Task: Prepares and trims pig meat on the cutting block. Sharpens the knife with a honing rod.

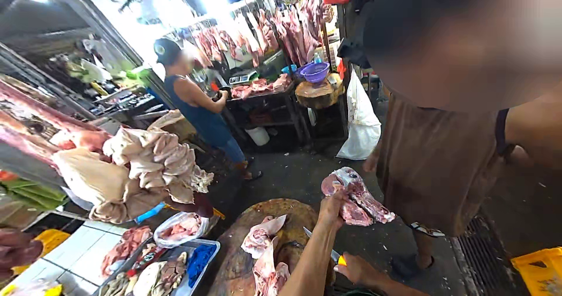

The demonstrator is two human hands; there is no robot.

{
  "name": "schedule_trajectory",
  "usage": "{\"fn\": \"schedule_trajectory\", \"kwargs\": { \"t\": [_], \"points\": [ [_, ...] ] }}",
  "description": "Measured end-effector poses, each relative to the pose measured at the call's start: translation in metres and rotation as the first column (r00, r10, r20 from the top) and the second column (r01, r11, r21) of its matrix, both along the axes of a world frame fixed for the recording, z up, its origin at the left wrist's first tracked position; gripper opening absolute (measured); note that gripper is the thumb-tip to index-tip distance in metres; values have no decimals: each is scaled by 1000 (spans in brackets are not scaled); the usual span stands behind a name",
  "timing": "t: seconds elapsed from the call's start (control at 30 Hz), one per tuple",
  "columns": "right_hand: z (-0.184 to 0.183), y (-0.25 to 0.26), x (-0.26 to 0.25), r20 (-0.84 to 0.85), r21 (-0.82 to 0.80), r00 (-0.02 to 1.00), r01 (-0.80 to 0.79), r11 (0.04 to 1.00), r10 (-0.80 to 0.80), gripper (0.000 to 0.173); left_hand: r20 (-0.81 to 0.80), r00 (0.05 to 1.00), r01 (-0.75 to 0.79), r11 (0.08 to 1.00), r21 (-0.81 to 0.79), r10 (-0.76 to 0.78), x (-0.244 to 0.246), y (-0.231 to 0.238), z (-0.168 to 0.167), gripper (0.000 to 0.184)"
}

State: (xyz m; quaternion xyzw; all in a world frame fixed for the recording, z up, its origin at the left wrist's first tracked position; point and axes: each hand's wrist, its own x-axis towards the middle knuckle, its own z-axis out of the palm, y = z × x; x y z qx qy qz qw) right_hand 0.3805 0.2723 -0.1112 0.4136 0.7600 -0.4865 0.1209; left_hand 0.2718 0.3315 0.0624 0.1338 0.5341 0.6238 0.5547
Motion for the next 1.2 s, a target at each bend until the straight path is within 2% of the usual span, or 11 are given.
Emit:
{"fn": "schedule_trajectory", "kwargs": {
  "t": [0.37, 0.63, 0.73, 0.83, 0.9, 0.97, 1.1, 1.2],
  "points": [
    [2, 11, 3, -2, -11, 998, -56, 998, 56, 68, -97, 994, -55, 998, 14, 56, -1, 0, 3, 17],
    [-8, 16, 3, 1, -2, 997, -76, 997, 76, 68, -160, 985, -70, 997, -13, 67, -2, 7, -10, 17],
    [-7, 19, 2, 0, 12, 997, -73, 997, 73, 69, -207, 978, -11, 1000, -8, 9, 0, 12, -10, 19],
    [-9, 19, 0, 19, 5, 997, -69, 998, 69, 69, -306, 945, 109, 993, -40, -116, 3, 18, -1, 23],
    [-9, 19, -1, 32, -10, 997, -74, 997, 74, 69, -438, 872, 198, 976, -91, -218, 3, 25, 4, 24],
    [-6, 18, 0, 45, -10, 996, -76, 997, 76, 69, -600, 742, 283, 951, -126, -300, 0, 35, 3, 27],
    [-2, 20, 2, 38, -16, 995, -90, 996, 91, 69, -825, 396, 364, 894, -262, -404, 2, 56, 2, 41],
    [-4, 21, 2, 39, -11, 994, -100, 995, 101, 68, -855, 156, 319, 845, -430, -494, 16, 62, 4, 44]
  ]
}}
